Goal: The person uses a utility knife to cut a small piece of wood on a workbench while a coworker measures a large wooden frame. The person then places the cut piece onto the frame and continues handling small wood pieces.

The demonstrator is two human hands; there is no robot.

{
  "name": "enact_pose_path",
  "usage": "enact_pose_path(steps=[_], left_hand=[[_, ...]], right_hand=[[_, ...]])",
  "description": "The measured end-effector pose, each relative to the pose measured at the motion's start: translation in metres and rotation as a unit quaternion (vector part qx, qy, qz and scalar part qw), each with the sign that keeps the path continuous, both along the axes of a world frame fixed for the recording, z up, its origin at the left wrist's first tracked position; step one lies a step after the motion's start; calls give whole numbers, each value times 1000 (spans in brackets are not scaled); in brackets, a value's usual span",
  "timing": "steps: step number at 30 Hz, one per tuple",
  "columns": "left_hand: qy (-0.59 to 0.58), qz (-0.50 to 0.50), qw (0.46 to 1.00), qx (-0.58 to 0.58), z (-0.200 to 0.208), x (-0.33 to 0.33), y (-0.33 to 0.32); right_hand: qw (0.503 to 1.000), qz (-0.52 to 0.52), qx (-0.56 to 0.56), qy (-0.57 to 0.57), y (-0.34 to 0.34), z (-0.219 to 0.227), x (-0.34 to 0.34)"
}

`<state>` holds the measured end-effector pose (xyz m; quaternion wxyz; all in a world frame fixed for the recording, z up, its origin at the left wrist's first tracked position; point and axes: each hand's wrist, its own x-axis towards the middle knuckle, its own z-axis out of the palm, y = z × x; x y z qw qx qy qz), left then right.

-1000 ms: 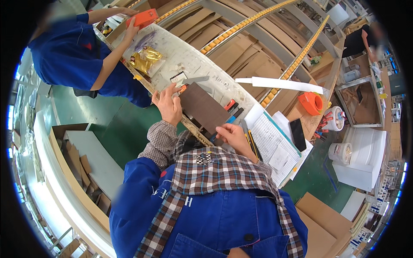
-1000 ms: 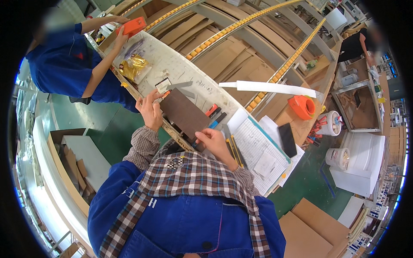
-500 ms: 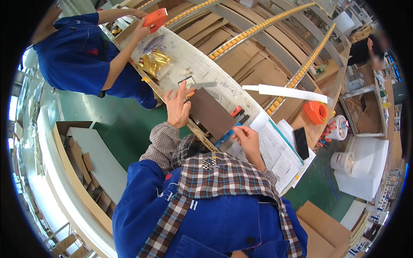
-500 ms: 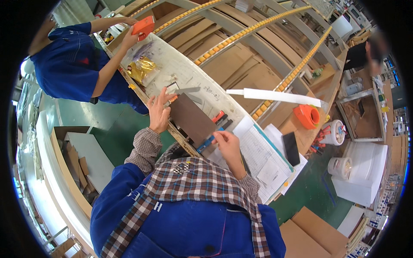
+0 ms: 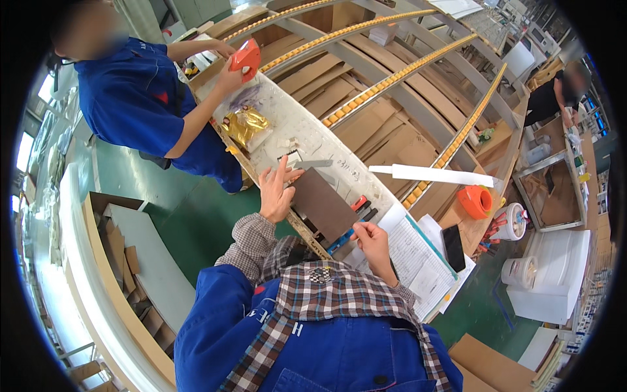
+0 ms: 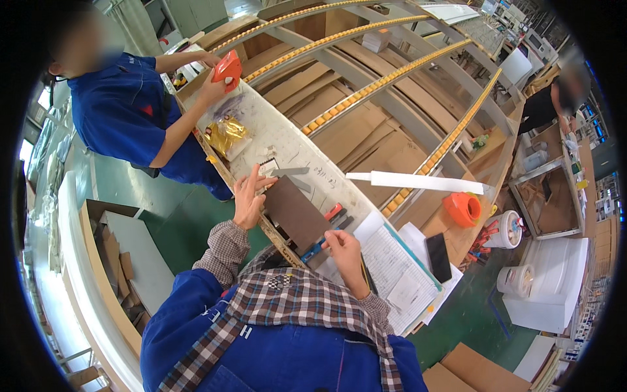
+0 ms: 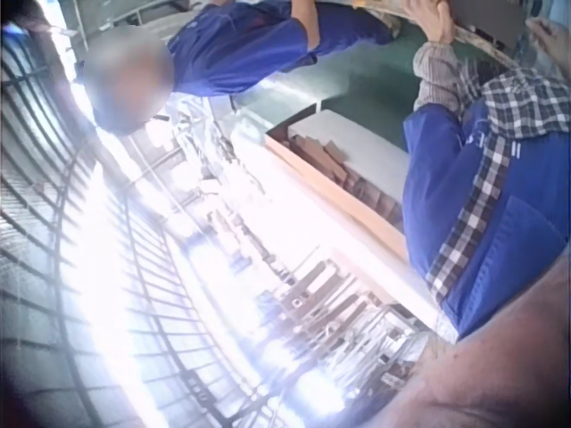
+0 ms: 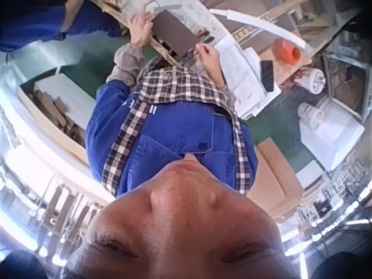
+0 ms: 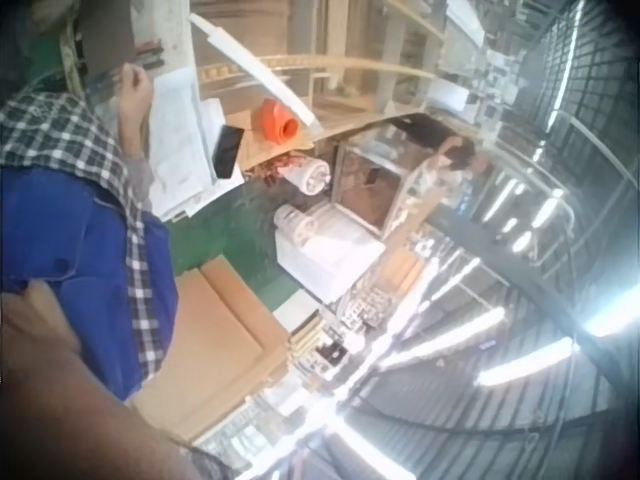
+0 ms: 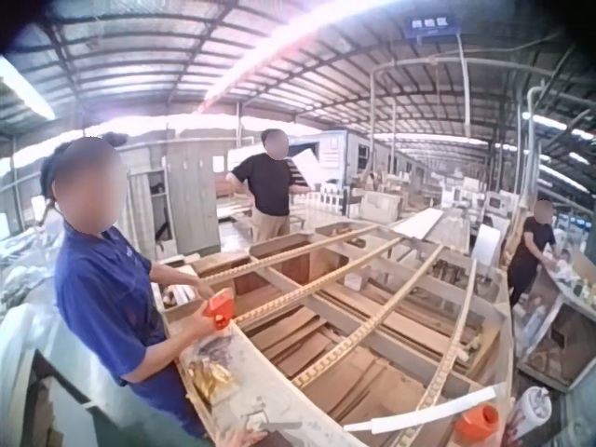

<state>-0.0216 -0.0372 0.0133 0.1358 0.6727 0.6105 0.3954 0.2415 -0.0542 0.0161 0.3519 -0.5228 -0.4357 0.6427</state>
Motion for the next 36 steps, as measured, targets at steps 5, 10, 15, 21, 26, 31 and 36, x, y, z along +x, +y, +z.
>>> enact_pose_path(steps=[5, 10, 15, 21, 26, 31, 36], left_hand=[[-4, 18, 1000, 5, -9, 0, -3], [-8, 20, 1000, 6, -8, 3, -2], [-18, 24, 1000, -5, -10, 5, -3], [-12, 28, 1000, -2, -7, 4, -4], [-3, 27, 1000, 15, -13, 7, -2], [-11, 46, 999, -1, -6, 4, -9], [18, 68, 997, 14, 1, 14, -4]], right_hand=[[999, 30, 31, -19, 1, -9, 1], [999, 35, 30, -24, 4, -12, 5], [999, 12, -28, 15, 1, -6, 2], [999, 26, -33, 30, 2, -9, 2], [999, 27, -33, 19, 1, -12, 5], [999, 17, -28, 27, 1, -7, -2], [999, 9, -35, 18, 4, -13, 6]])
